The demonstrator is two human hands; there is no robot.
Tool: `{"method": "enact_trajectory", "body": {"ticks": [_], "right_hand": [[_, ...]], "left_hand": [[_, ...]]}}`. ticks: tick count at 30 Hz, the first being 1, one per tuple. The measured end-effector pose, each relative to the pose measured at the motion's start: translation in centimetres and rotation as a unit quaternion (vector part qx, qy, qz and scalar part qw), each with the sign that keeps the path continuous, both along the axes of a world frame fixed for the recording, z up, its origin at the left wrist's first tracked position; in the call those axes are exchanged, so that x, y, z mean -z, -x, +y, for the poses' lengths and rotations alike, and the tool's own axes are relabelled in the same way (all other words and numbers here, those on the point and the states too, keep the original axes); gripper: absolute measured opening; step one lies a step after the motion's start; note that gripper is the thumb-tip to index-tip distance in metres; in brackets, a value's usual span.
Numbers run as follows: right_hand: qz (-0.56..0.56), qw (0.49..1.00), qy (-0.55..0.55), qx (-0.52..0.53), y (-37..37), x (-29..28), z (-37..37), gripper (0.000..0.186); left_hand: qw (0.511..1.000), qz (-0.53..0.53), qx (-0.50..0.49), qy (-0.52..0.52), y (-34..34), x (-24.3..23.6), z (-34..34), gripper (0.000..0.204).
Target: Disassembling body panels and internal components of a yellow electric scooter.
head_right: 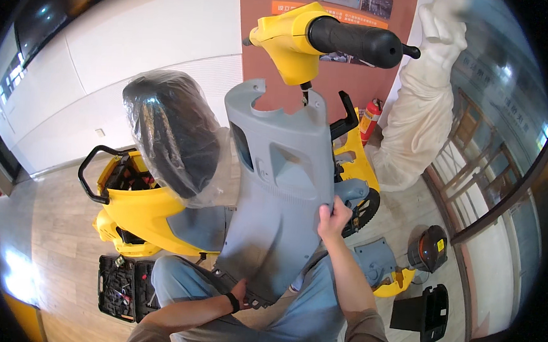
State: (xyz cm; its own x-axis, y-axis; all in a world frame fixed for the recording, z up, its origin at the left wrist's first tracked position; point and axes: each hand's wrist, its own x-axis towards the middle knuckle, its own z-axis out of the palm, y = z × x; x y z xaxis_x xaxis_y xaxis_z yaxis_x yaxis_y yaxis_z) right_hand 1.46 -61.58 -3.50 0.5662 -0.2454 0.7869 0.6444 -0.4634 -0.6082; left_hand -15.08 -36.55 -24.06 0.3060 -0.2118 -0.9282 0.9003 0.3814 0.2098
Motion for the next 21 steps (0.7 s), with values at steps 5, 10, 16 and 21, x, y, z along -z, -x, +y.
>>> {"method": "enact_trajectory", "body": {"ticks": [5, 10, 16, 21], "right_hand": [[-0.013, 0.997, -0.067, 0.047, 6.7, -0.8, -1.7, 0.058], [-0.036, 0.987, -0.042, 0.152, 9.3, -1.0, -3.8, 0.055], [-0.042, 0.979, -0.064, 0.191, 11.0, -4.0, -7.6, 0.046], [-0.052, 0.962, -0.157, 0.216, 13.6, -5.4, -12.3, 0.033]], "left_hand": [[0.979, -0.106, 0.007, -0.171, 0.4, 1.6, -0.2, 0.057], [0.945, -0.126, -0.072, -0.292, -2.7, 0.9, -0.5, 0.053], [0.951, -0.247, -0.038, -0.181, -3.1, -3.4, -1.4, 0.037], [0.956, -0.279, -0.052, -0.077, -4.3, -8.1, -1.7, 0.017]]}}
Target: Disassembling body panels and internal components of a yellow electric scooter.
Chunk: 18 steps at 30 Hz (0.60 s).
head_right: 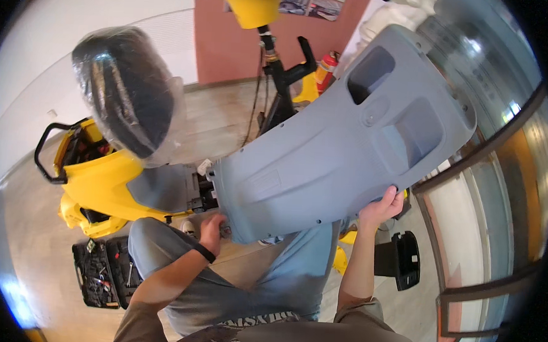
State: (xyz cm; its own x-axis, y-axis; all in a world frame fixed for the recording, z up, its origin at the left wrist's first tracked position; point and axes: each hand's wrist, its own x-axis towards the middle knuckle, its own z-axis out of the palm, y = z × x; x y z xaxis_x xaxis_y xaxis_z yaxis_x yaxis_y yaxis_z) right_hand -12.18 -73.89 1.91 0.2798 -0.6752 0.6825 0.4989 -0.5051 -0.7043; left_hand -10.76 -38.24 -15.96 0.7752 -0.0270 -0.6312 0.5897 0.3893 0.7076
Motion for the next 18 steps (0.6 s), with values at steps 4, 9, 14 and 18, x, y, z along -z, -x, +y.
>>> {"method": "enact_trajectory", "body": {"ticks": [4, 9, 14, 18], "right_hand": [[-0.022, 0.997, -0.076, 0.021, 0.9, -0.2, -0.5, 0.031], [-0.04, 0.985, -0.15, 0.07, 3.0, 2.6, -4.0, 0.032], [-0.046, 0.981, -0.115, 0.151, 4.8, 1.4, -6.6, 0.021], [-0.124, 0.966, -0.129, 0.189, 8.7, -5.8, -8.8, 0.021]], "left_hand": [[0.989, -0.113, -0.031, 0.09, -1.7, -2.8, 0.8, 0.014], [0.966, -0.236, 0.024, 0.107, -3.8, -5.9, -1.6, 0.032], [0.954, -0.257, 0.041, 0.152, -3.7, -8.7, -4.6, 0.045], [0.936, -0.277, 0.081, 0.203, -3.3, -13.0, -9.9, 0.047]]}}
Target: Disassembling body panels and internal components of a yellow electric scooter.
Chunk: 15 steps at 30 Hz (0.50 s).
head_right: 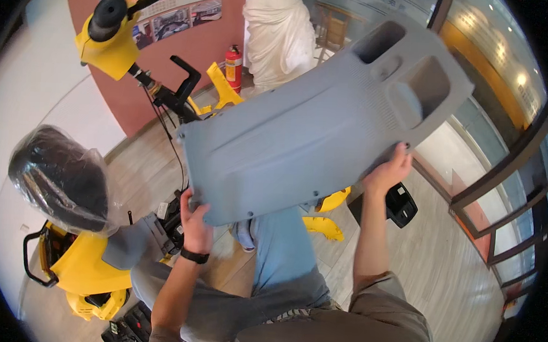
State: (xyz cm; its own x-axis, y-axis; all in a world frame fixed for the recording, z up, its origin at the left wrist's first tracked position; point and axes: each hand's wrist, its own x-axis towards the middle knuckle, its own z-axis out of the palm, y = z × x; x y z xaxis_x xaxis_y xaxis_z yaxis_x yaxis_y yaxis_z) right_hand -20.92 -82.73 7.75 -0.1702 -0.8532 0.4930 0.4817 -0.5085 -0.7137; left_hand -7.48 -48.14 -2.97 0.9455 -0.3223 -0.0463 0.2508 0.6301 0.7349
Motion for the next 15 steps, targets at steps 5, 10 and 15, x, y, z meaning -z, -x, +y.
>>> {"method": "enact_trajectory", "body": {"ticks": [5, 10, 15], "right_hand": [[0.012, 0.994, 0.073, 0.081, 6.3, -8.3, -1.8, 0.024], [0.158, 0.953, 0.205, 0.16, 8.8, -11.6, -1.2, 0.027], [0.411, 0.823, 0.251, 0.3, 11.2, -8.4, -1.1, 0.025]], "left_hand": [[0.99, -0.07, 0.103, -0.073, -2.1, -3.7, -7.7, 0.053], [0.95, -0.044, 0.247, -0.187, -1.9, -3.4, -11.2, 0.067], [0.923, -0.099, 0.31, -0.206, 0.3, -2.8, -10.9, 0.055]]}}
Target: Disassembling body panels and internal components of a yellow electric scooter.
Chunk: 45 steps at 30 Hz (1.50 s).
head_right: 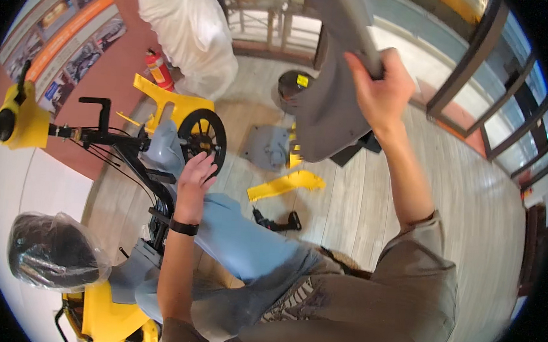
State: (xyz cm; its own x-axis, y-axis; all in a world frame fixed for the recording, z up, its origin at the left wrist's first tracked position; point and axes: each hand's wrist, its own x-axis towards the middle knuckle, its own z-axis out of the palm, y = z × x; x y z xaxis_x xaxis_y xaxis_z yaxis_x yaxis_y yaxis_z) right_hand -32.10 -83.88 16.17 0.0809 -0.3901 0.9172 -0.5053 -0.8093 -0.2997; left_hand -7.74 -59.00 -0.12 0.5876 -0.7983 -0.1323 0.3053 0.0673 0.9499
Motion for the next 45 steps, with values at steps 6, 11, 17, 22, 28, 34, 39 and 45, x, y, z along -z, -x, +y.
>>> {"method": "enact_trajectory", "body": {"ticks": [6, 11, 17, 22, 28, 34, 39, 45], "right_hand": [[0.222, 0.965, 0.137, 0.004, 2.9, 7.0, -1.4, 0.031], [0.342, 0.935, 0.059, -0.071, 3.9, 13.4, -0.1, 0.027], [0.339, 0.935, -0.01, -0.102, 3.3, 18.7, 0.1, 0.029], [0.347, 0.932, -0.036, -0.102, 4.7, 19.8, -2.2, 0.027], [0.241, 0.941, -0.221, -0.093, 8.7, 14.9, -5.7, 0.034], [0.074, 0.911, -0.327, -0.242, 14.7, 4.0, -10.3, 0.034], [-0.008, 0.88, -0.307, -0.363, 18.2, -2.1, -14.7, 0.049], [-0.097, 0.746, -0.382, -0.537, 19.0, -4.7, -18.7, 0.056]], "left_hand": [[0.997, -0.038, 0.041, -0.057, 1.7, 0.7, 3.8, 0.025], [0.992, -0.056, 0.074, -0.082, 2.4, 2.7, 7.2, 0.018], [0.99, -0.037, 0.093, -0.098, 3.6, 3.4, 8.2, 0.019], [0.99, -0.053, 0.089, -0.092, 4.4, 4.2, 8.1, 0.018], [0.996, 0.0, 0.076, -0.053, 5.9, 5.4, 4.3, 0.016], [0.992, -0.058, 0.067, -0.093, 7.4, 11.2, -5.1, 0.02], [0.984, -0.139, 0.046, -0.099, 11.6, 15.8, -11.6, 0.035], [0.912, 0.316, 0.26, -0.022, 14.9, 10.8, -9.0, 0.05]]}}
